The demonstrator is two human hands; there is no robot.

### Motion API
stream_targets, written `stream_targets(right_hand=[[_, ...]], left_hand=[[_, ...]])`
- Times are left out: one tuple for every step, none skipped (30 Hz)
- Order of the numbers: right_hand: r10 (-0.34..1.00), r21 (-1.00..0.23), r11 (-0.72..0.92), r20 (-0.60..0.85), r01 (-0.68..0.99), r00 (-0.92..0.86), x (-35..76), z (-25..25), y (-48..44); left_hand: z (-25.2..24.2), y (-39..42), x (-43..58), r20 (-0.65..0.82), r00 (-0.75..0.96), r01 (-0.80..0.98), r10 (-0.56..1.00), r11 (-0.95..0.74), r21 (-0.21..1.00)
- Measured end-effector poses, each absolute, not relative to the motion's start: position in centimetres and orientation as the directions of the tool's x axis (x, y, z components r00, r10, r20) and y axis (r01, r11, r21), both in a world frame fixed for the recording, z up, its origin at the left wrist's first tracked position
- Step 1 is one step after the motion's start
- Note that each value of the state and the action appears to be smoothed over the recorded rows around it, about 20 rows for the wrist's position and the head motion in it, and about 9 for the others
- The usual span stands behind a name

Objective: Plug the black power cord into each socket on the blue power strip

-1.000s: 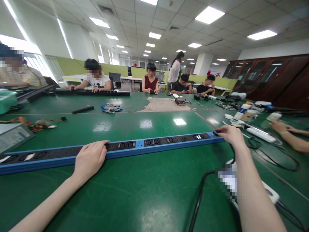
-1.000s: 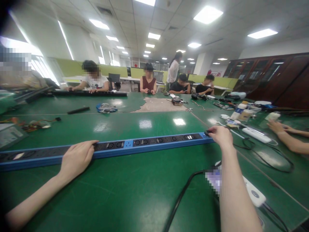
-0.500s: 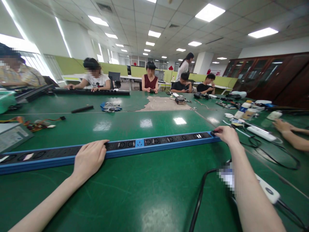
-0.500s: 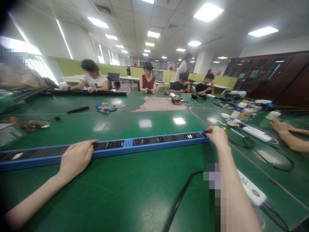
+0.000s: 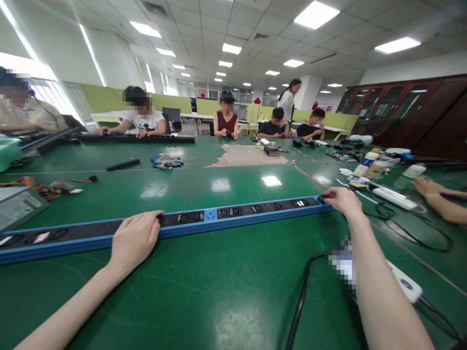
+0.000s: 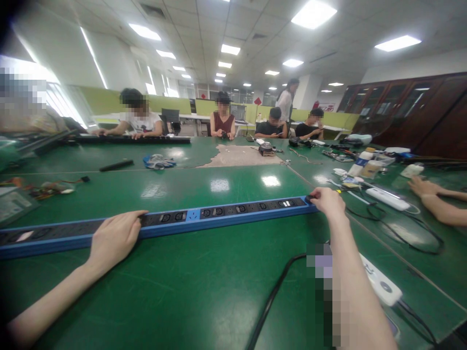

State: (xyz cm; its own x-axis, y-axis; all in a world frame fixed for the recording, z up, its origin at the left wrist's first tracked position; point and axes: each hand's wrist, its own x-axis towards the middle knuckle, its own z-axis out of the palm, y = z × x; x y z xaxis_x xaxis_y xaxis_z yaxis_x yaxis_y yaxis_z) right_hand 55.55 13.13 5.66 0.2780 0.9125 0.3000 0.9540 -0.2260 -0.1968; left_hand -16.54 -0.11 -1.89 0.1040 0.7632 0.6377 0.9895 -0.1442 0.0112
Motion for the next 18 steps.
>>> stream_targets(right_hand=[[0.914,-0.195,-0.225,0.298,0.955,0.276,55.5,5.7,13.1],[0.916,-0.19,-0.224,0.295,0.956,0.273,55.5,5.8,13.0],[0.918,-0.18,-0.223,0.293,0.958,0.269,55.4,5.8,13.0],[0.92,-0.165,-0.224,0.29,0.96,0.265,55.4,5.9,13.0],[0.922,-0.145,-0.227,0.285,0.963,0.26,55.4,6.0,13.1],[0.924,-0.124,-0.232,0.281,0.965,0.259,55.3,6.1,13.2],[0.926,-0.102,-0.239,0.275,0.966,0.258,55.1,6.2,13.3],[0.928,-0.081,-0.247,0.269,0.966,0.26,54.9,6.4,13.4],[0.929,-0.059,-0.256,0.262,0.965,0.262,54.7,6.6,13.5],[0.93,-0.036,-0.264,0.256,0.964,0.264,54.4,6.8,13.6],[0.931,-0.013,-0.271,0.252,0.962,0.265,54.1,7.0,13.7],[0.932,0.009,-0.274,0.249,0.962,0.264,53.9,7.2,13.8],[0.934,0.027,-0.274,0.248,0.961,0.259,53.8,7.3,13.8],[0.936,0.042,-0.27,0.247,0.962,0.252,53.7,7.5,13.9],[0.939,0.052,-0.261,0.245,0.964,0.241,53.7,7.6,14.0],[0.944,0.057,-0.247,0.24,0.967,0.227,53.8,7.8,14.1],[0.951,0.058,-0.228,0.229,0.972,0.21,54.0,7.9,14.2],[0.959,0.053,-0.206,0.211,0.977,0.191,54.3,8.1,14.4]], left_hand=[[-1.9,-0.1,-16.5,0.637,0.106,0.99,0.764,-0.144,0.007],[-1.9,-0.1,-16.5,0.637,0.107,0.99,0.764,-0.142,0.004],[-1.9,-0.1,-16.5,0.637,0.107,0.99,0.763,-0.141,0.003],[-1.9,-0.1,-16.5,0.637,0.107,0.99,0.763,-0.141,0.003],[-1.9,-0.1,-16.5,0.637,0.106,0.99,0.763,-0.141,0.005],[-1.9,0.0,-16.5,0.638,0.105,0.99,0.763,-0.142,0.007],[-1.9,0.0,-16.4,0.639,0.103,0.99,0.762,-0.142,0.009],[-1.9,0.0,-16.4,0.639,0.102,0.99,0.762,-0.141,0.011],[-1.9,0.0,-16.4,0.638,0.101,0.99,0.763,-0.141,0.012],[-1.9,0.0,-16.5,0.638,0.1,0.99,0.764,-0.139,0.012],[-1.9,0.0,-16.5,0.636,0.099,0.99,0.765,-0.139,0.013],[-1.9,0.0,-16.5,0.635,0.099,0.99,0.766,-0.139,0.013],[-1.9,0.0,-16.5,0.635,0.099,0.99,0.766,-0.14,0.014],[-1.9,0.0,-16.5,0.636,0.1,0.99,0.765,-0.141,0.015],[-1.9,0.0,-16.5,0.638,0.101,0.99,0.763,-0.143,0.015],[-1.9,0.0,-16.5,0.64,0.103,0.989,0.761,-0.145,0.014],[-1.9,0.0,-16.5,0.642,0.106,0.989,0.759,-0.148,0.012],[-1.9,0.0,-16.5,0.644,0.108,0.989,0.758,-0.151,0.011]])
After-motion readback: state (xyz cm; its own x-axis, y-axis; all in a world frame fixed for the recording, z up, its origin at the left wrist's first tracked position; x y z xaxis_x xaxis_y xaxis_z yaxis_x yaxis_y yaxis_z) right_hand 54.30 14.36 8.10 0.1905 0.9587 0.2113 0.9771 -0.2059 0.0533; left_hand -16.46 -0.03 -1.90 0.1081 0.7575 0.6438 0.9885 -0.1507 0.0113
